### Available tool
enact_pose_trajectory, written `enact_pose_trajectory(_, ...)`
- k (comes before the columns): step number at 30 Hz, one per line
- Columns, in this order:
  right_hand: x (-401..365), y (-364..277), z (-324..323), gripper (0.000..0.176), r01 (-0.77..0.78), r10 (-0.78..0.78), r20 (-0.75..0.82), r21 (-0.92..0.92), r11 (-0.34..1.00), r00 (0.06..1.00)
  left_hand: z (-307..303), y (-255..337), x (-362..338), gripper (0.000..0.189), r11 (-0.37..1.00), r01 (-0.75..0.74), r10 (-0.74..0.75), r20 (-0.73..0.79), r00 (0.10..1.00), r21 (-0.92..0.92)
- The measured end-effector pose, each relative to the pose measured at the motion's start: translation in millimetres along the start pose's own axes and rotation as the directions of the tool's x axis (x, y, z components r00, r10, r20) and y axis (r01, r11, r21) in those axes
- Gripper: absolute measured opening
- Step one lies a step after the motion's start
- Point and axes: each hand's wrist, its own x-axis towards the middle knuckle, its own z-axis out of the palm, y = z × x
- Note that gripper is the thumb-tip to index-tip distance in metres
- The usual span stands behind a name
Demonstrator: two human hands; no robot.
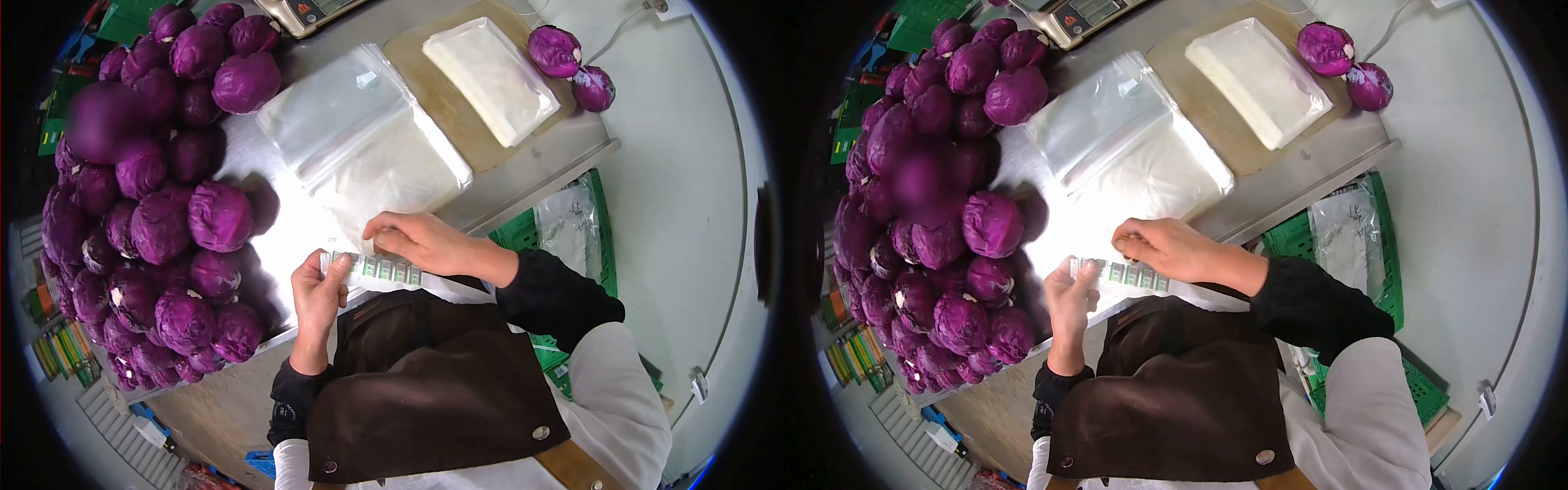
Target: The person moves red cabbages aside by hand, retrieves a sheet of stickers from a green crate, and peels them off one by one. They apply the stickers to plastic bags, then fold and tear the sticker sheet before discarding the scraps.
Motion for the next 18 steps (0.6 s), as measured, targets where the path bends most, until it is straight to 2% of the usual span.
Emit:
enact_pose_trajectory(2,9.5,-1.1,5.2,0.028,0.073,-0.067,0.03,-0.298,0.952,0.997,-0.6,-0.4,1.3,0.019,1.0,0.0,0.0,0.012,1.0,-0.016)
enact_pose_trajectory(6,17.3,-3.8,11.0,0.027,0.046,-0.009,0.103,-0.366,0.93,0.995,-2.3,-0.1,2.7,0.02,0.999,0.003,-0.003,0.018,1.0,-0.052)
enact_pose_trajectory(9,17.9,2.5,14.7,0.032,0.101,-0.074,0.084,-0.383,0.918,0.994,-5.4,-1.3,4.2,0.021,0.999,0.007,-0.007,0.011,1.0,-0.053)
enact_pose_trajectory(11,19.5,9.9,16.8,0.03,0.168,-0.183,-0.019,-0.319,0.933,0.983,-5.3,-0.4,4.3,0.022,0.998,0.012,-0.011,0.018,1.0,-0.062)
enact_pose_trajectory(12,20.4,8.6,15.4,0.03,0.169,-0.183,-0.015,-0.319,0.933,0.983,-5.3,-0.2,4.3,0.022,0.997,0.017,-0.015,0.028,1.0,-0.069)
enact_pose_trajectory(14,21.6,4.9,8.7,0.027,0.001,-0.002,-0.014,-0.058,0.998,1.0,-5.1,-0.6,5.5,0.022,0.998,0.01,-0.008,0.026,1.0,-0.068)
enact_pose_trajectory(15,21.3,5.0,5.0,0.027,0.013,-0.013,0.0,0.036,0.999,1.0,-5.2,-1.1,5.5,0.022,0.998,0.003,-0.001,0.026,1.0,-0.065)
enact_pose_trajectory(16,19.3,1.6,-1.6,0.027,0.013,-0.013,0.0,0.037,0.999,1.0,-5.6,-1.4,5.3,0.022,0.998,0.004,-0.002,0.025,1.0,-0.065)
enact_pose_trajectory(18,11.1,-9.9,-17.4,0.029,-0.107,0.135,0.128,-0.204,0.973,0.983,-7.1,-1.0,5.6,0.022,0.998,-0.003,0.003,-0.006,1.0,-0.06)
